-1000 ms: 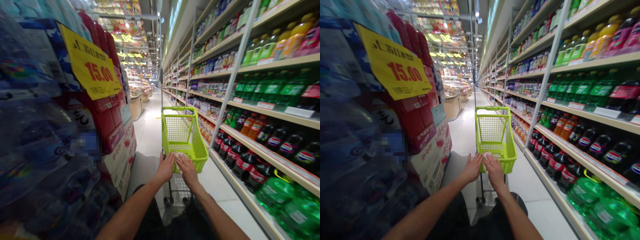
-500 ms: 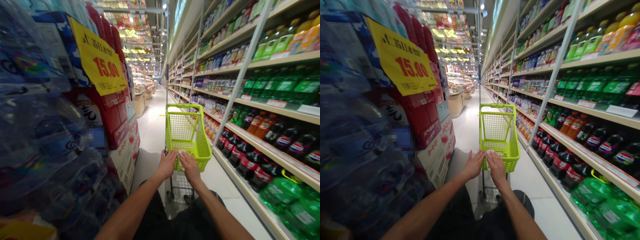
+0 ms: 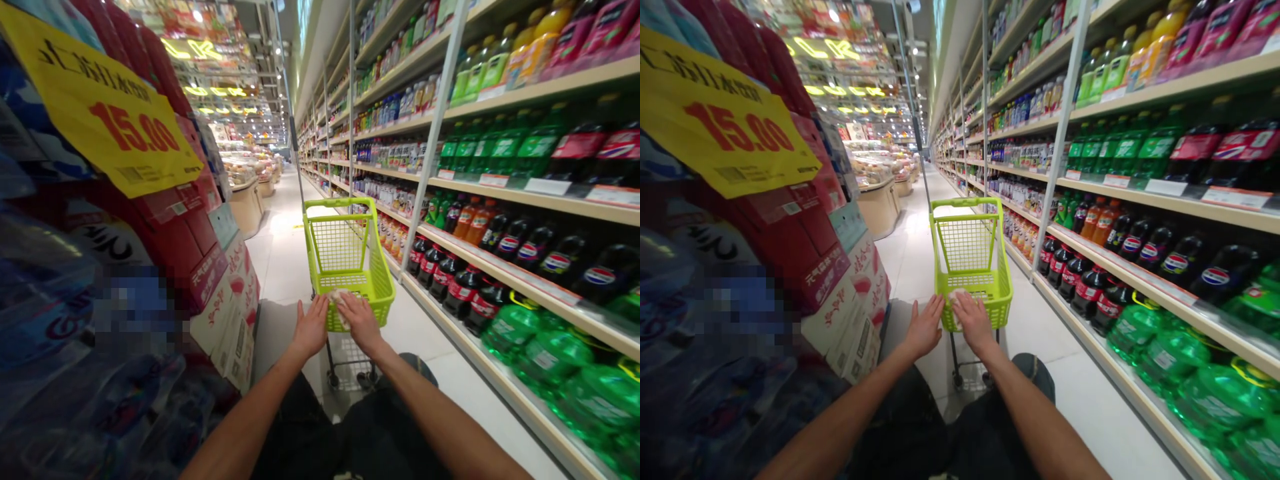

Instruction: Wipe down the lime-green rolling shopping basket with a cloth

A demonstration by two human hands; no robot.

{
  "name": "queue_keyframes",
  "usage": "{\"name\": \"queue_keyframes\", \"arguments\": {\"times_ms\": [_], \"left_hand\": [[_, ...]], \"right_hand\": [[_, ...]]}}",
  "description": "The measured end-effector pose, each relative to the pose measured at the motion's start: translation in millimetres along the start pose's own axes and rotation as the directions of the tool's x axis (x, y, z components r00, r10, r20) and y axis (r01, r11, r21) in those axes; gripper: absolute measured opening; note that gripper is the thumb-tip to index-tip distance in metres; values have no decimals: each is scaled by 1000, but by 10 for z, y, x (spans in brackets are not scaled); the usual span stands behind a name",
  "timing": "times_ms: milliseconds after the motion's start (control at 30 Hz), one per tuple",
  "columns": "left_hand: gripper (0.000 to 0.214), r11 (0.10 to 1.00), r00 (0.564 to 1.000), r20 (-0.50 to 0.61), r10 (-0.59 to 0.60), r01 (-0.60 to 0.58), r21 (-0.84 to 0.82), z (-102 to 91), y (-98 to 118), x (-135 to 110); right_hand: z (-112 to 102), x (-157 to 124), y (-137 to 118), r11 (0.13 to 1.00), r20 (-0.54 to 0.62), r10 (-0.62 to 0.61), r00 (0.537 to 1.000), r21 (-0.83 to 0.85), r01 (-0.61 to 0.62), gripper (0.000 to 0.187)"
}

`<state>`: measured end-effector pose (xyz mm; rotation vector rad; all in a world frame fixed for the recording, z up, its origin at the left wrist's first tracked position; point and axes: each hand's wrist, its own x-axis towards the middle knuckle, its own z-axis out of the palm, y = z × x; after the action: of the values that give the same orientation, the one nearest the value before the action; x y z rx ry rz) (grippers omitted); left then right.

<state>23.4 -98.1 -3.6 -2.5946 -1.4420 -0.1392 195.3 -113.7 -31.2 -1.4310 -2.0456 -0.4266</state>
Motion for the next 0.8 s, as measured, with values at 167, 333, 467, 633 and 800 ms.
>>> {"name": "queue_keyframes", "arguments": {"times_ms": [167, 333, 467, 633, 800], "left_hand": [[65, 1000, 1000, 5, -15, 15, -5, 8, 35, 3], [67, 1000, 1000, 13, -19, 19, -8, 16, 87, 32], [65, 1000, 1000, 10, -12, 12, -26, 3, 65, 21], [67, 997, 1000, -9, -21, 20, -76, 20, 91, 6], [66, 996, 1000, -10, -21, 21, -84, -3, 116, 7]], "right_hand": [[-223, -176, 489, 960, -59, 258, 964, -96, -262, 36], [-41, -77, 57, 995, -38, 99, 994, -7, -100, 38], [-18, -54, -8, 999, -34, 32, 999, -7, -32, 37], [-230, -217, 419, 955, -110, 270, 957, -97, -281, 36], [-55, -102, 5, 995, -43, 98, 994, -1, -98, 37]]}}
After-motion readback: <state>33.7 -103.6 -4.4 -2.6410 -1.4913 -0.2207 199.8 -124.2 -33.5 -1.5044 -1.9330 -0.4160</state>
